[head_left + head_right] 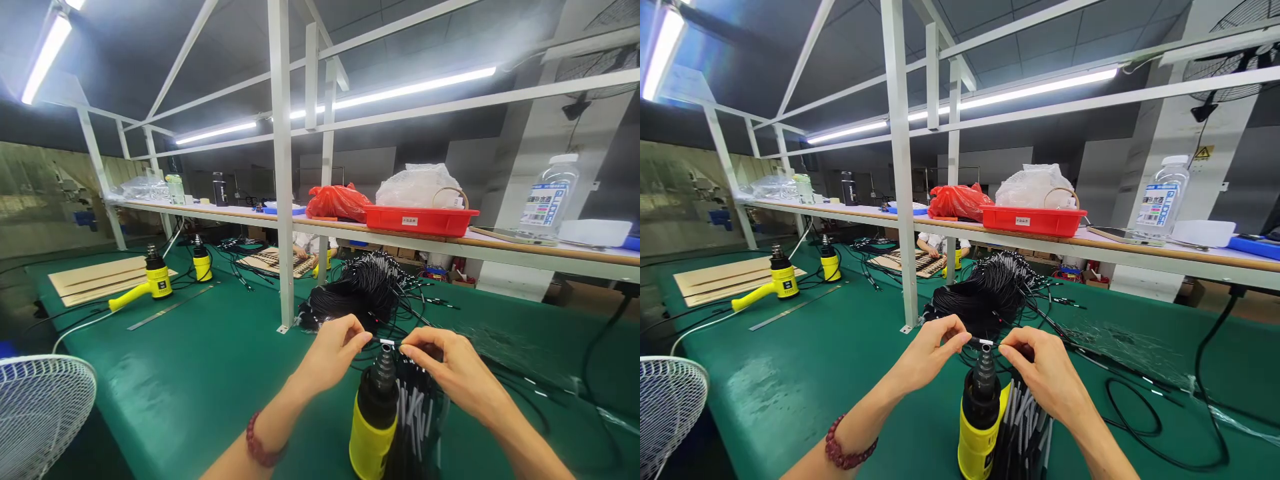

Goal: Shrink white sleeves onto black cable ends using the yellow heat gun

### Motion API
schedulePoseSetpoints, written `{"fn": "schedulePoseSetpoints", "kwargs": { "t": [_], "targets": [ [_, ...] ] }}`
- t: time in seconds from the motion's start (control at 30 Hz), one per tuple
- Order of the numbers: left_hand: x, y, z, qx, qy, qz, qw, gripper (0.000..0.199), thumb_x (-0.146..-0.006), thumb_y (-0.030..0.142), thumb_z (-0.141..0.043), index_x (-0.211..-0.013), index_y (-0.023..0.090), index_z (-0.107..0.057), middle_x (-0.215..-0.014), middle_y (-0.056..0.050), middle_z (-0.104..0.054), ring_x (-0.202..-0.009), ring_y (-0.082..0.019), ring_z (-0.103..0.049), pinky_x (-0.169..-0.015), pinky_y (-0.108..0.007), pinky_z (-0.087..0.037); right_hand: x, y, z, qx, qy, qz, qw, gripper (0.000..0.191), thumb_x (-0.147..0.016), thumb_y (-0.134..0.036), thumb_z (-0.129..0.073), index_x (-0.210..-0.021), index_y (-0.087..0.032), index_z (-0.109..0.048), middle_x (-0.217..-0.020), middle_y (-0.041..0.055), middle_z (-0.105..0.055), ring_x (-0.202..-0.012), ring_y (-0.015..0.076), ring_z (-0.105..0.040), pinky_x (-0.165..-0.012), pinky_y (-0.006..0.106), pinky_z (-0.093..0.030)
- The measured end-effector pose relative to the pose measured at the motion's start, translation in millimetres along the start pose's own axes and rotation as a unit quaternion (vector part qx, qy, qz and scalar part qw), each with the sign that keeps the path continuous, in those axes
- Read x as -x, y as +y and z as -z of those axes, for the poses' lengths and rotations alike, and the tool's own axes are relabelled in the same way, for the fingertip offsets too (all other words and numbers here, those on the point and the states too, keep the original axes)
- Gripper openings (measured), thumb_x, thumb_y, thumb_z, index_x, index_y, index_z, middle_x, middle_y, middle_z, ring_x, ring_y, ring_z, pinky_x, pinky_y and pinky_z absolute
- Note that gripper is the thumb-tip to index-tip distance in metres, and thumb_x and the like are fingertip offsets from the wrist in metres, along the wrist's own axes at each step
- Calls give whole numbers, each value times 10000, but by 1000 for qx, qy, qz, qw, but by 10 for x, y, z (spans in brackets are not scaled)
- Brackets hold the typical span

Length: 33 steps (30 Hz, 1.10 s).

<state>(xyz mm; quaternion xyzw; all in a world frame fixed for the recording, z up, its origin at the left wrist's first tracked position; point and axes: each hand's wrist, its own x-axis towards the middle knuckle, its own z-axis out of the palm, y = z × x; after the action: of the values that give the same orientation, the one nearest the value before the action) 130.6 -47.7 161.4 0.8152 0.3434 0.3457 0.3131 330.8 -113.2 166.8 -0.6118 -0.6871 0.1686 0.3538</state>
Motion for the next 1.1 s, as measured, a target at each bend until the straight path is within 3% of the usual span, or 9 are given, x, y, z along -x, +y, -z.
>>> {"fn": "schedulePoseSetpoints", "kwargs": {
  "t": [0.27,0.47,0.57,0.93,1.1],
  "targets": [
    [-2,-4,-14,12,25,-13,1000,86,-853,254,-543,-827,176,-565,-789,11,-584,-749,-136,-523,-675,-235,-401,46,11,11,-5,-14,-4,1000,322,-851,-449,-494,-786,-206,-695,-774,30,-709,-724,200,-606,-634,291,-415],
    [28,19,19,-18,-6,2,1000,342,-943,416,-392,-746,185,-549,-635,33,-548,-593,-120,-476,-550,-225,-333,50,-3,42,-13,-10,3,1000,361,-871,-470,-456,-778,-207,-685,-795,36,-708,-753,210,-603,-665,301,-414],
    [24,-2,17,-30,-15,-5,999,419,-959,420,-347,-677,181,-545,-586,33,-529,-567,-115,-477,-549,-225,-328,37,-10,29,-19,-4,0,1000,337,-859,-464,-475,-767,-214,-682,-789,31,-705,-752,207,-603,-662,299,-412],
    [48,11,19,12,14,-15,1000,141,-880,287,-516,-801,179,-561,-705,33,-548,-676,-120,-477,-607,-218,-347,34,24,-82,-13,47,6,999,215,-831,-380,-544,-775,-222,-678,-771,5,-692,-714,181,-610,-643,284,-428],
    [53,-38,15,-3,3,-10,1000,409,-955,394,-369,-657,172,-538,-618,24,-537,-610,-120,-503,-591,-229,-355,41,11,-77,23,27,-2,999,365,-889,-468,-448,-759,-220,-683,-765,22,-696,-734,198,-598,-650,296,-397]
  ]
}}
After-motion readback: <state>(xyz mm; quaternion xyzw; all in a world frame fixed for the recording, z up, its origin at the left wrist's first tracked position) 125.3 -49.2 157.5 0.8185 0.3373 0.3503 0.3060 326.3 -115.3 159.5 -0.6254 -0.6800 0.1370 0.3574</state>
